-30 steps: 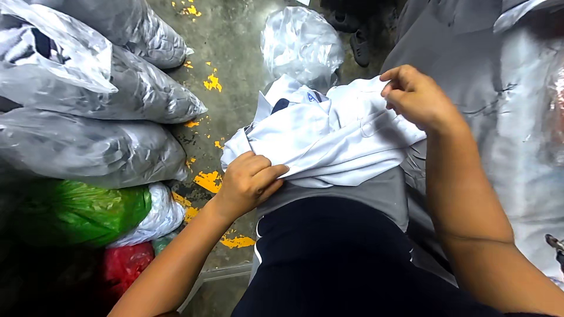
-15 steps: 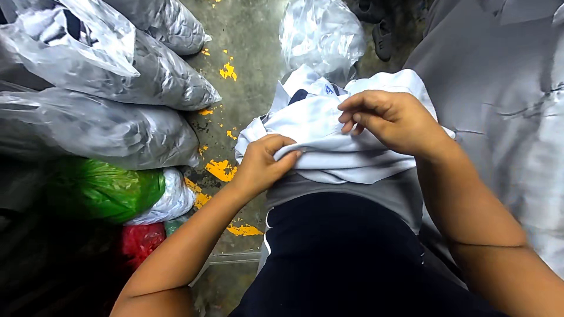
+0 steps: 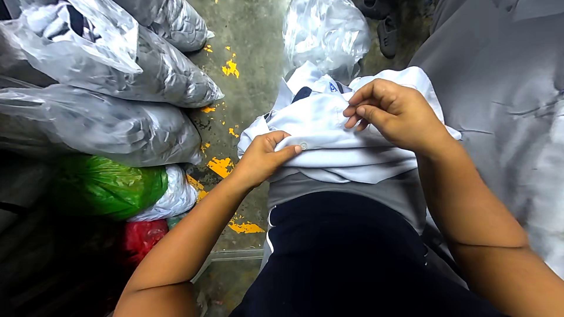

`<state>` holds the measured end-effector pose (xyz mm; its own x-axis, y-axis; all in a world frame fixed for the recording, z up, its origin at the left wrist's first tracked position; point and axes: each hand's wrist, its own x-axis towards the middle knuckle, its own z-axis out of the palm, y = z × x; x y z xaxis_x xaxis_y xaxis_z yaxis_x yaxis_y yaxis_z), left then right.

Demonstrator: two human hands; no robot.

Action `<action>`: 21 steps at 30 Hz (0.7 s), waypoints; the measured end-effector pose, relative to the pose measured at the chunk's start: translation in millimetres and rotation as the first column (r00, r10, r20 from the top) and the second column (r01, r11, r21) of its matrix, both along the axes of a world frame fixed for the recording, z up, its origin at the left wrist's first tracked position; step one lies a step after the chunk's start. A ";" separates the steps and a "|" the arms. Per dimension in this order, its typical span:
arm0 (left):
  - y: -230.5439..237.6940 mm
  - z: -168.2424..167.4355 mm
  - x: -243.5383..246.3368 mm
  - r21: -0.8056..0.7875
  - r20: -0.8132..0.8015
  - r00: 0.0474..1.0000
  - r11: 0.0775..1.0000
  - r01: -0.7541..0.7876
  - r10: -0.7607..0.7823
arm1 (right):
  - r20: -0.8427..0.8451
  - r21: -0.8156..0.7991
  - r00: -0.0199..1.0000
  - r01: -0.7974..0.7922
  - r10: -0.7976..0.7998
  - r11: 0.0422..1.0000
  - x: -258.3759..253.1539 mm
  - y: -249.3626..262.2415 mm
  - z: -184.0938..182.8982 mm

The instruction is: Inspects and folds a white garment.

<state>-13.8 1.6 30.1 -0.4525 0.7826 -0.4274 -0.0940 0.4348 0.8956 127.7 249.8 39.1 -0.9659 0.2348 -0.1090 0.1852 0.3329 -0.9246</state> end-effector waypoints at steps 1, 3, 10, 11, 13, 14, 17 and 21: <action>-0.2 0.3 0.4 0.004 0.019 1.000 1.000 -0.008 0.008 | -0.001 -0.002 1.000 0.001 -0.001 1.000 -0.6 -0.3 0.5; -0.4 0.9 1.1 0.011 0.043 0.999 1.000 -0.021 0.021 | -0.009 -0.006 1.000 -0.004 0.003 1.000 -2.1 -0.9 1.6; -3.7 0.7 12.1 0.122 -0.412 0.910 0.987 0.104 -0.045 | -0.102 0.114 0.988 -0.106 0.117 0.988 -8.9 -8.3 9.0; -4.2 -0.7 13.8 0.149 -0.526 0.849 0.976 0.160 -0.059 | -0.129 0.174 0.980 -0.128 0.152 0.976 -9.8 -10.3 9.4; -5.1 -6.3 16.1 0.196 -0.725 0.688 0.943 0.270 -0.046 | -0.163 0.286 0.963 -0.163 0.216 0.944 -11.2 -15.6 10.3; -5.8 -9.4 16.8 0.217 -0.804 0.595 0.921 0.324 -0.020 | -0.160 0.324 0.959 -0.175 0.236 0.930 -11.2 -19.3 11.6; -8.8 -13.0 18.5 0.231 -0.922 0.383 0.860 0.454 0.045 | -0.139 0.419 0.940 -0.230 0.312 0.879 -8.7 -29.5 16.2; -10.5 -9.8 21.7 0.225 -0.957 0.279 0.820 0.525 0.084 | -0.158 0.508 0.908 -0.262 0.388 0.820 -4.2 -39.6 16.2</action>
<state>7.9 -8.8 20.3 -0.0586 0.8460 0.5299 0.9220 -0.1576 0.3536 123.5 210.2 55.3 -0.9741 -0.1369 0.1798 -0.2217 0.7330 -0.6431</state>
